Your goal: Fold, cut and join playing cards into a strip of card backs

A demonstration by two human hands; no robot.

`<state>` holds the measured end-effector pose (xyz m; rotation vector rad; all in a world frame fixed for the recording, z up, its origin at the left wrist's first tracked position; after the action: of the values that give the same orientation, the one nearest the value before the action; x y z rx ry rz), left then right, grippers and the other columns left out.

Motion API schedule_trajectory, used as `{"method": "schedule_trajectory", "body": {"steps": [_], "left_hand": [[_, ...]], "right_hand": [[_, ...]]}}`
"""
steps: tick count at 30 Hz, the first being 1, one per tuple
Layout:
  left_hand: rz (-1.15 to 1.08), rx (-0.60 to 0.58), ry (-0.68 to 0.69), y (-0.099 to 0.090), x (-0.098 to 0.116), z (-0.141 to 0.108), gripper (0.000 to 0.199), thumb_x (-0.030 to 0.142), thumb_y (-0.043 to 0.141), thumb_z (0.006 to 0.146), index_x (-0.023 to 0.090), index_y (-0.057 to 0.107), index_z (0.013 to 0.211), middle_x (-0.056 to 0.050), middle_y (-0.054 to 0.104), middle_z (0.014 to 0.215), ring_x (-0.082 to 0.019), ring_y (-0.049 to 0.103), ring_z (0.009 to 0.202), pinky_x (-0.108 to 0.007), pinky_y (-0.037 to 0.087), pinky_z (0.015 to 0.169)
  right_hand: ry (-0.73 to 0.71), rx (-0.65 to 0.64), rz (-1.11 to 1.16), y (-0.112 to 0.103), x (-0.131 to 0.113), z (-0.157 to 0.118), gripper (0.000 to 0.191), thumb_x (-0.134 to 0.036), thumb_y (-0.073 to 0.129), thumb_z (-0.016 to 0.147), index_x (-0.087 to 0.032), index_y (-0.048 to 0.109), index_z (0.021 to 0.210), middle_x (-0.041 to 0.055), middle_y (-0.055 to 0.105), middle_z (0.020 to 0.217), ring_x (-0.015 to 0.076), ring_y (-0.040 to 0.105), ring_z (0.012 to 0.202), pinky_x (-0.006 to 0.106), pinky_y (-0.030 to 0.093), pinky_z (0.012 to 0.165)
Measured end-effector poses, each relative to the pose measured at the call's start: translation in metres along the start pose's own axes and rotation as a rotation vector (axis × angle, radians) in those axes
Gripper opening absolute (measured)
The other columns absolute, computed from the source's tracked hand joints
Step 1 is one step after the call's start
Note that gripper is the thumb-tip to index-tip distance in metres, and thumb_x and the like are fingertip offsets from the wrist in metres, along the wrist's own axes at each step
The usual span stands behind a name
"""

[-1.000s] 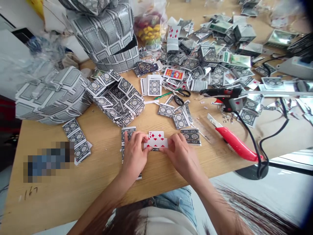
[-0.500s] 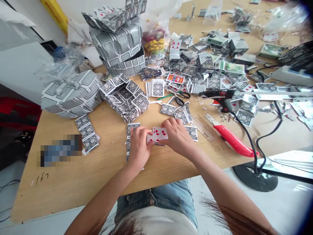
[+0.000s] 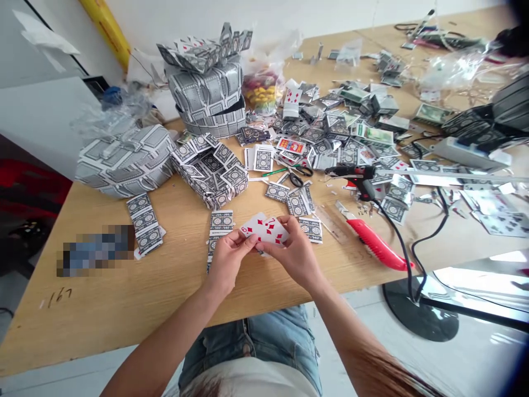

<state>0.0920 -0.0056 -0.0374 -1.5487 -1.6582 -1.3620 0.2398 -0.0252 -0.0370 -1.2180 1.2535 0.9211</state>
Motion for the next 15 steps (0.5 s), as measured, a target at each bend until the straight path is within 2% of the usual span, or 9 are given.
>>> {"method": "schedule_trajectory", "body": {"steps": [3, 6, 11, 15], "left_hand": [[0.029, 0.024, 0.016, -0.002, 0.007, 0.005, 0.034, 0.041, 0.084, 0.066, 0.013, 0.071, 0.082, -0.005, 0.073, 0.082, -0.018, 0.067, 0.077, -0.029, 0.054, 0.075], [0.024, 0.025, 0.019, -0.003, 0.013, 0.009, 0.036, 0.039, 0.085, 0.066, 0.013, 0.072, 0.087, -0.005, 0.074, 0.084, -0.017, 0.067, 0.076, -0.027, 0.054, 0.073], [-0.067, 0.051, 0.006, 0.002, 0.013, 0.013, 0.038, 0.038, 0.086, 0.064, 0.015, 0.069, 0.090, -0.004, 0.075, 0.086, -0.015, 0.068, 0.075, -0.025, 0.054, 0.072], [0.032, 0.028, 0.014, 0.001, 0.017, 0.022, 0.042, 0.041, 0.088, 0.061, 0.013, 0.070, 0.086, -0.004, 0.075, 0.079, -0.015, 0.067, 0.065, -0.025, 0.055, 0.065]], "right_hand": [[-0.065, -0.053, -0.008, -0.006, -0.007, -0.001, 0.027, -0.043, 0.071, 0.080, -0.021, 0.064, 0.095, 0.0031, 0.071, 0.086, 0.0166, 0.064, 0.071, 0.028, 0.051, 0.063], [-0.101, 0.015, -0.034, -0.011, -0.012, -0.001, 0.023, -0.042, 0.065, 0.086, -0.020, 0.069, 0.091, 0.0040, 0.072, 0.081, 0.0160, 0.063, 0.067, 0.029, 0.050, 0.060], [-0.056, 0.048, -0.042, -0.001, -0.009, -0.002, 0.020, -0.038, 0.067, 0.083, -0.020, 0.062, 0.079, -0.0016, 0.063, 0.060, 0.0128, 0.057, 0.050, 0.025, 0.044, 0.048], [-0.081, 0.006, -0.114, -0.007, -0.009, -0.002, 0.019, -0.036, 0.065, 0.086, -0.020, 0.061, 0.078, -0.0008, 0.064, 0.062, 0.0127, 0.060, 0.051, 0.025, 0.048, 0.049]]}}
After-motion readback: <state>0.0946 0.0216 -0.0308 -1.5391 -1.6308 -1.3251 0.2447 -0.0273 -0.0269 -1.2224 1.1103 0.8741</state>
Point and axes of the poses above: each hand's wrist, its own z-axis towards the middle knuckle, its own y-axis out of the palm, x = y × z, the point moved 3 cm from there along z, towards the middle knuckle
